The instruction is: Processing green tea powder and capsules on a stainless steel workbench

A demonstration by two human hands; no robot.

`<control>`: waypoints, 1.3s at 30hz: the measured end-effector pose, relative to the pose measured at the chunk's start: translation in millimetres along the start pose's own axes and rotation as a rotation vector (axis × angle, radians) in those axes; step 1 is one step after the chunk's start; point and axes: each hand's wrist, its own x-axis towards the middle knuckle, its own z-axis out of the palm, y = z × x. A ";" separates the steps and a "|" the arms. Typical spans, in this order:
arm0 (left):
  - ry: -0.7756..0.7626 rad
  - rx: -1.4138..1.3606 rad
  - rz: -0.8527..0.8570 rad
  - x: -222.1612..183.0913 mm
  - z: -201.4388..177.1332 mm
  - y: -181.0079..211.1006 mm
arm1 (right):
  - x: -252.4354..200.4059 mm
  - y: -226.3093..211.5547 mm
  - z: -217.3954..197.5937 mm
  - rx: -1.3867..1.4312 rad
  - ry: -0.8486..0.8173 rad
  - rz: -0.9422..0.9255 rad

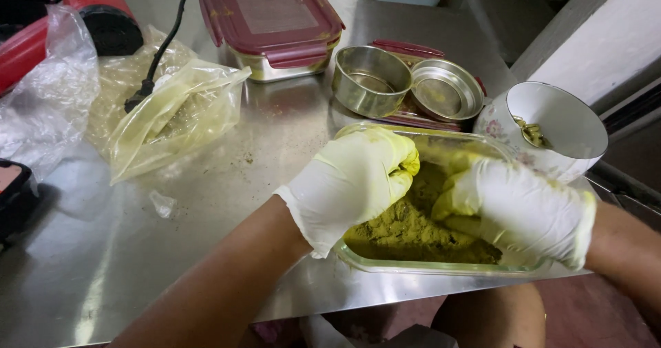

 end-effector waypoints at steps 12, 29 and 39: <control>0.060 0.042 0.060 -2.1 5.0 -4.2 | 57.9 -99.9 -45.3 1.452 0.324 1.260; 0.172 0.124 0.087 -2.4 3.6 -2.4 | 47.6 -22.1 0.3 0.003 0.064 -0.292; 0.184 0.258 0.088 -1.5 5.6 -13.3 | 69.0 -47.8 5.1 0.385 0.082 -0.070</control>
